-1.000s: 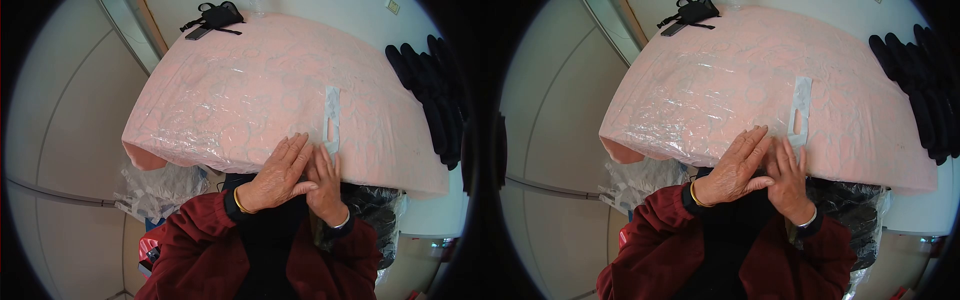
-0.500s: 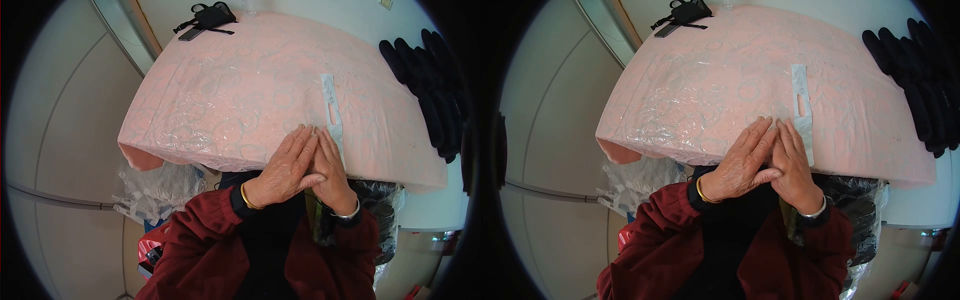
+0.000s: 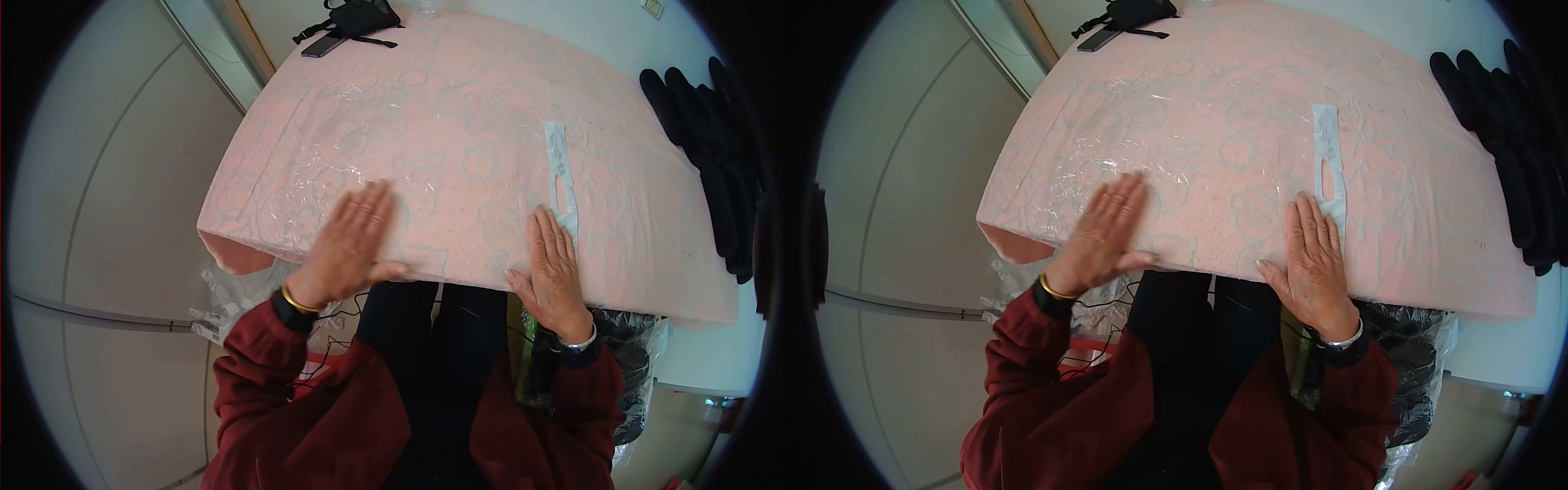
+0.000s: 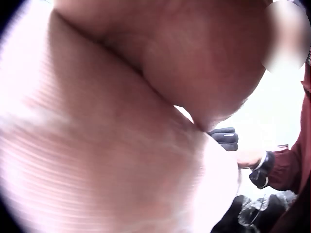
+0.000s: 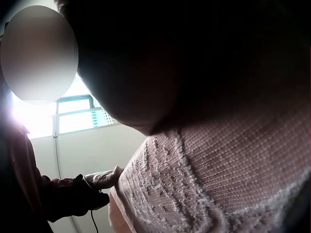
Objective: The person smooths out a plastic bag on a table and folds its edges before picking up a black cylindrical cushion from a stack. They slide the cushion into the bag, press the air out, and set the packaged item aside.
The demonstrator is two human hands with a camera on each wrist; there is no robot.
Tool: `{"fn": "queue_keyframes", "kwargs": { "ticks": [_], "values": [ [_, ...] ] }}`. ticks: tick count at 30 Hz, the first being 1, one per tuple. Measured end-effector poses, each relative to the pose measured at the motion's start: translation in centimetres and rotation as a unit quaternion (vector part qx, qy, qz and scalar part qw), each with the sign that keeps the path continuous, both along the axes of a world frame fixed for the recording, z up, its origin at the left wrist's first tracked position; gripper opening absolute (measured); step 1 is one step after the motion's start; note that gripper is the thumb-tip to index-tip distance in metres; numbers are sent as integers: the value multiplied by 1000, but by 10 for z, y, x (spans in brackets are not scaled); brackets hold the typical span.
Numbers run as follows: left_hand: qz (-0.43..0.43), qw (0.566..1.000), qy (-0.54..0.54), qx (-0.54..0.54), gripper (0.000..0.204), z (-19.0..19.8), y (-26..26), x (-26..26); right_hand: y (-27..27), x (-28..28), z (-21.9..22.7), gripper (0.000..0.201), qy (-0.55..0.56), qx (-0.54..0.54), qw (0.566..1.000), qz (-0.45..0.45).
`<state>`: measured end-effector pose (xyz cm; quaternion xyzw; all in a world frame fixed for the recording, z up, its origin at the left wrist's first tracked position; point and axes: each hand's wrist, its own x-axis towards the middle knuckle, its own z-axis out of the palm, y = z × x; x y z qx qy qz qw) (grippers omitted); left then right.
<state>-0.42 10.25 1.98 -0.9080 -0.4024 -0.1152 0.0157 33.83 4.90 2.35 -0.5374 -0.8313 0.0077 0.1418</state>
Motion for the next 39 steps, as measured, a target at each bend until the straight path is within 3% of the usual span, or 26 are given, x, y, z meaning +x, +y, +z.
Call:
{"fn": "queue_keyframes", "kwargs": {
  "ticks": [4,6,11,19,22,26,28,30,33,37,39],
  "values": [
    [77,997,5,14,93,-5,27,-91,-3,15,-2,82,-6,11,1000,-14],
    [174,985,4,-7,91,-9,36,-124,-3,22,-6,82,-17,19,999,-27],
    [204,979,-1,-8,90,-8,15,-133,-14,30,-9,80,-6,46,998,-35],
    [190,982,-17,-1,89,1,-27,-123,-41,49,-3,71,20,31,999,-34],
    [135,982,-15,129,91,24,-42,-58,-34,38,7,69,45,92,994,-35],
    [-31,994,-92,55,90,15,-54,54,-22,-10,13,69,43,81,996,18],
    [-83,990,-106,31,88,0,-54,102,-12,-19,2,70,38,90,995,31],
    [-80,991,-107,20,88,-7,-47,118,-4,-22,-12,73,29,95,994,49],
    [-77,991,-107,-11,88,-15,-38,122,-5,-7,-11,76,35,60,997,34],
    [-72,996,-41,28,91,-8,-24,58,-3,25,-6,77,25,17,1000,1],
    [-29,999,-19,21,92,-4,-19,22,-1,35,-4,77,17,4,1000,-16]
  ]
}}
